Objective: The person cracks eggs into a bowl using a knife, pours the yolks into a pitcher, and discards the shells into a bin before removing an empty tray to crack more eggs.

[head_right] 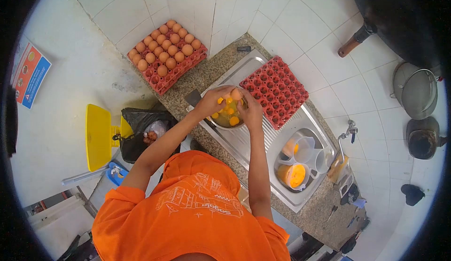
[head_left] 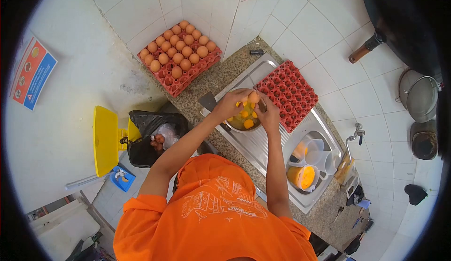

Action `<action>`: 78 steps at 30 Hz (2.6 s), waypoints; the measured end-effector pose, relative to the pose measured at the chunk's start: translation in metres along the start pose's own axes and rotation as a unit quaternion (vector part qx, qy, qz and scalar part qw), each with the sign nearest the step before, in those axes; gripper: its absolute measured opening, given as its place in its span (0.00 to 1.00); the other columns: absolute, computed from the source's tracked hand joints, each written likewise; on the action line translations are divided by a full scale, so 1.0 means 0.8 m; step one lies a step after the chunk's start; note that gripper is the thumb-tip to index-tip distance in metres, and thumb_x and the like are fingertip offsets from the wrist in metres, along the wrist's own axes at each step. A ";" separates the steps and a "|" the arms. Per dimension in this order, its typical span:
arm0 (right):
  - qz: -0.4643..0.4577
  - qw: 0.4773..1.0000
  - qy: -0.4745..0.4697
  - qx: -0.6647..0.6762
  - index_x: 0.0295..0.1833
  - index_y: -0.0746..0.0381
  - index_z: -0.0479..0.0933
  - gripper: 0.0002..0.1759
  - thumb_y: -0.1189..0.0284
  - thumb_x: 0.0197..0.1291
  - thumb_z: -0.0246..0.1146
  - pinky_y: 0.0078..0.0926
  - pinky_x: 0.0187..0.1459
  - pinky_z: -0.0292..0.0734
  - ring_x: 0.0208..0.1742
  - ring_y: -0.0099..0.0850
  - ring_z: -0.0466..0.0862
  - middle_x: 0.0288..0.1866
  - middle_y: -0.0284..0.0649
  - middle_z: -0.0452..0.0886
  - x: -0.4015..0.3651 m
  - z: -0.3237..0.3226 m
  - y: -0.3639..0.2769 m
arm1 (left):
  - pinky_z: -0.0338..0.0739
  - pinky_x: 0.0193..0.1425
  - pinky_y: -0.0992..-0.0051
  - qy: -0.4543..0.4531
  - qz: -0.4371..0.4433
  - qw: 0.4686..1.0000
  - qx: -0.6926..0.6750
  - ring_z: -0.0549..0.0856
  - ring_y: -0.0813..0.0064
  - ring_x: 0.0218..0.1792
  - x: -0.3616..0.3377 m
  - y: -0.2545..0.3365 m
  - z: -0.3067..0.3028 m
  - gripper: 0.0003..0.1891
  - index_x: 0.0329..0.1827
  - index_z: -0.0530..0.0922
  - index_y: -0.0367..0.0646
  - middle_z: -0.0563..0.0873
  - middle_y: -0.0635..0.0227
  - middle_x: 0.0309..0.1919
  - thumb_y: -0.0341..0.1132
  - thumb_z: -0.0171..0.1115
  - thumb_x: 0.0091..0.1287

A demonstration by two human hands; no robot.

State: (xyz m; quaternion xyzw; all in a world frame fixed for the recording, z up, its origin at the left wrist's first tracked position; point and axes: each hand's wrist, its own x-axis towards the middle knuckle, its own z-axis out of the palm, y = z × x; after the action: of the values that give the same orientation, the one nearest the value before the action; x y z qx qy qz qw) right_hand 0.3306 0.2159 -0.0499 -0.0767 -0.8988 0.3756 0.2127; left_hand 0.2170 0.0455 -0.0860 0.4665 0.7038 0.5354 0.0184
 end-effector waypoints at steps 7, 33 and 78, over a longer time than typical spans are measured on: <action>0.122 0.969 0.022 0.216 0.70 0.68 0.76 0.29 0.67 0.69 0.73 0.21 0.25 0.76 0.27 0.20 0.84 0.55 0.43 0.90 -0.009 0.046 0.009 | 0.79 0.68 0.70 0.026 -0.245 0.907 -0.341 0.86 0.71 0.60 -0.019 -0.006 -0.012 0.32 0.73 0.75 0.38 0.84 0.63 0.64 0.23 0.72 0.64; 0.314 0.932 0.008 0.181 0.53 0.65 0.84 0.17 0.61 0.76 0.64 0.21 0.16 0.63 0.15 0.18 0.70 0.26 0.32 0.81 -0.102 -0.056 -0.003 | 0.80 0.58 0.50 0.203 -0.264 0.872 0.360 0.81 0.37 0.57 -0.066 -0.113 -0.319 0.34 0.60 0.74 0.34 0.75 0.40 0.62 0.25 0.75 0.46; 0.283 0.937 -0.155 0.135 0.49 0.63 0.84 0.11 0.66 0.72 0.69 0.23 0.30 0.67 0.27 0.17 0.70 0.24 0.26 0.73 -0.151 0.024 -0.027 | 0.85 0.53 0.61 0.285 -0.510 0.689 -0.429 0.85 0.62 0.48 -0.304 -0.052 -0.180 0.21 0.64 0.76 0.36 0.81 0.58 0.56 0.37 0.56 0.71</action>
State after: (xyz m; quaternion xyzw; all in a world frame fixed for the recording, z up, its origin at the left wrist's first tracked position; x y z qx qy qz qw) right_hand 0.4314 0.1526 -0.0858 -0.2396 -0.8026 0.5451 -0.0357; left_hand 0.2520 -0.2250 -0.1721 -0.1983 0.4987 0.7942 0.2849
